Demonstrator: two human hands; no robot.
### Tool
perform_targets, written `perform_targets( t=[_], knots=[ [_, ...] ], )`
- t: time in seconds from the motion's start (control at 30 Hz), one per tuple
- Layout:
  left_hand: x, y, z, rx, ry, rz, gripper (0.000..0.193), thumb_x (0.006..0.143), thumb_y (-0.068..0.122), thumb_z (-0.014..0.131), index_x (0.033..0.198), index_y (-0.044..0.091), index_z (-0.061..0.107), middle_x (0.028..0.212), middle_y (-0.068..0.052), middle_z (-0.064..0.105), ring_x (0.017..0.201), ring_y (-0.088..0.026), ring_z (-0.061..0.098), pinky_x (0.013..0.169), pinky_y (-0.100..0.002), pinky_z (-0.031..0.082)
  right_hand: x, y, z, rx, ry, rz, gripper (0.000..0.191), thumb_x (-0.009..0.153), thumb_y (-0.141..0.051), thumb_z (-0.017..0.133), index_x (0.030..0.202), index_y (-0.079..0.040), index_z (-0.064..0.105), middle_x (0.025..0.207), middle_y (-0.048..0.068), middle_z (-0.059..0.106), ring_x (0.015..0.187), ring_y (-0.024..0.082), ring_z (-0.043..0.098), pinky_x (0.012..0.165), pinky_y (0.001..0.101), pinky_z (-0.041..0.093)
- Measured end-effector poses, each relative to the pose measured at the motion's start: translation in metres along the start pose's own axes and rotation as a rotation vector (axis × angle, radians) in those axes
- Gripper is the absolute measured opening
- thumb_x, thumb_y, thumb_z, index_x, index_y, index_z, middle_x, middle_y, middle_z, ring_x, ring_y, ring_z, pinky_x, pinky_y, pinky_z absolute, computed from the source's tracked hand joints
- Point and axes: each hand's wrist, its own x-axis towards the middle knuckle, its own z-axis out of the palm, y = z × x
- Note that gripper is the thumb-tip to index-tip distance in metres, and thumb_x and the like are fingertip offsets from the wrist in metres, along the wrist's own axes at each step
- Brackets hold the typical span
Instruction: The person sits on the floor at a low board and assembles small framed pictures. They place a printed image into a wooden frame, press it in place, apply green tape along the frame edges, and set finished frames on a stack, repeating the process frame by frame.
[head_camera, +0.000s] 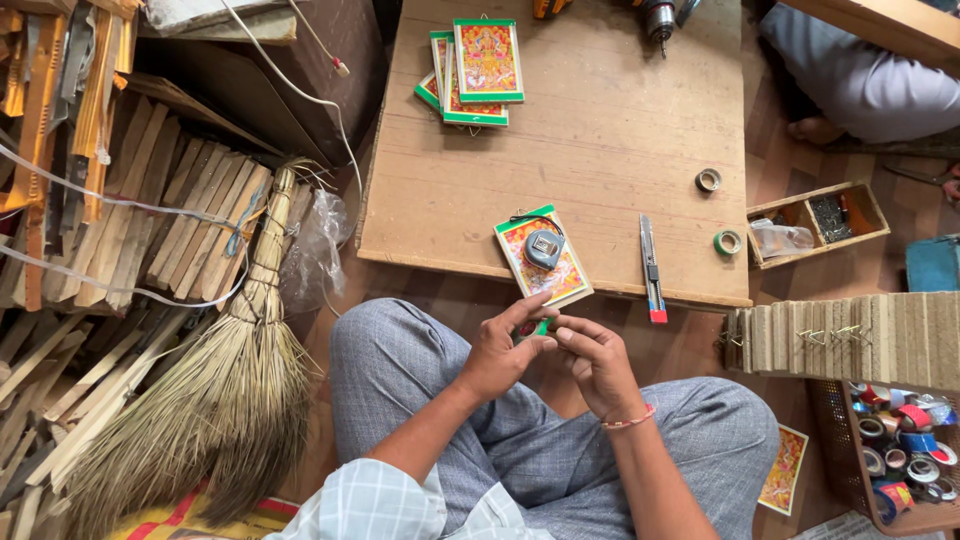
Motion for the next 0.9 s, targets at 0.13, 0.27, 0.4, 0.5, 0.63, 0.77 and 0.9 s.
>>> perform_targets(
  t=[0.13,0.27,0.4,0.5,0.63,0.77,0.9],
  knots=[
    [-0.001,-0.002,0.000,-0.020,-0.003,0.055,0.055,0.086,-0.001,0.073,0.140,0.007,0.061,0.124,-0.010,0.075,0.115,-0.016,0.071,0.099,-0.032,0.057,0.006,0.002,-0.004,0.076,-0.050,0.050,0.026,0.091,-0.004,0.067,0.116,0.005,0.070,0.105,0.012,0.074,0.091,0.017,0.071,0.083,0.0325,0.057],
    [0.000,-0.002,0.002,-0.099,-0.034,-0.014,0.053,0.088,-0.001,0.072,0.140,0.007,0.062,0.126,-0.010,0.075,0.116,-0.016,0.071,0.099,-0.031,0.058,0.011,0.007,-0.010,0.094,-0.055,0.061,0.023,0.091,-0.003,0.067,0.113,0.005,0.070,0.102,0.011,0.074,0.090,0.016,0.071,0.082,0.0317,0.058],
    [-0.001,0.000,0.003,0.012,-0.007,0.029,0.053,0.085,0.003,0.076,0.136,0.004,0.062,0.123,-0.010,0.074,0.112,-0.016,0.071,0.096,-0.031,0.057,0.013,0.011,-0.011,0.033,-0.015,0.007,0.020,0.093,-0.004,0.070,0.110,0.005,0.070,0.099,0.010,0.074,0.086,0.014,0.070,0.078,0.0295,0.056],
    [-0.001,0.000,0.004,0.093,0.079,0.032,0.047,0.081,0.010,0.083,0.124,0.002,0.066,0.113,-0.011,0.075,0.103,-0.017,0.072,0.089,-0.031,0.057,0.010,0.015,-0.008,-0.070,0.035,-0.086,0.018,0.094,-0.005,0.072,0.109,0.005,0.072,0.096,0.009,0.074,0.084,0.013,0.068,0.076,0.0273,0.054],
    [0.000,-0.007,0.008,0.075,0.171,-0.164,0.031,0.078,0.020,0.088,0.089,0.000,0.067,0.092,-0.011,0.074,0.083,-0.018,0.069,0.074,-0.033,0.057,0.010,0.022,0.000,-0.137,0.107,-0.231,0.013,0.092,-0.003,0.072,0.102,0.004,0.073,0.095,0.007,0.074,0.085,0.012,0.068,0.079,0.0267,0.056],
    [0.004,-0.016,0.004,0.143,0.189,-0.007,0.031,0.076,0.021,0.088,0.069,0.000,0.067,0.092,-0.008,0.074,0.079,-0.017,0.070,0.070,-0.033,0.056,0.016,0.024,-0.002,-0.243,0.139,-0.386,0.010,0.089,-0.001,0.075,0.098,0.004,0.072,0.098,0.003,0.072,0.089,0.008,0.066,0.081,0.0240,0.055],
    [0.011,-0.023,-0.002,0.281,0.292,0.076,0.036,0.075,0.023,0.087,0.065,0.000,0.063,0.085,-0.009,0.074,0.074,-0.016,0.069,0.066,-0.034,0.055,0.036,0.018,-0.018,-0.384,0.381,-0.546,0.011,0.087,-0.001,0.078,0.097,0.003,0.073,0.094,0.000,0.070,0.083,0.007,0.061,0.076,0.0221,0.051]
  ],
)
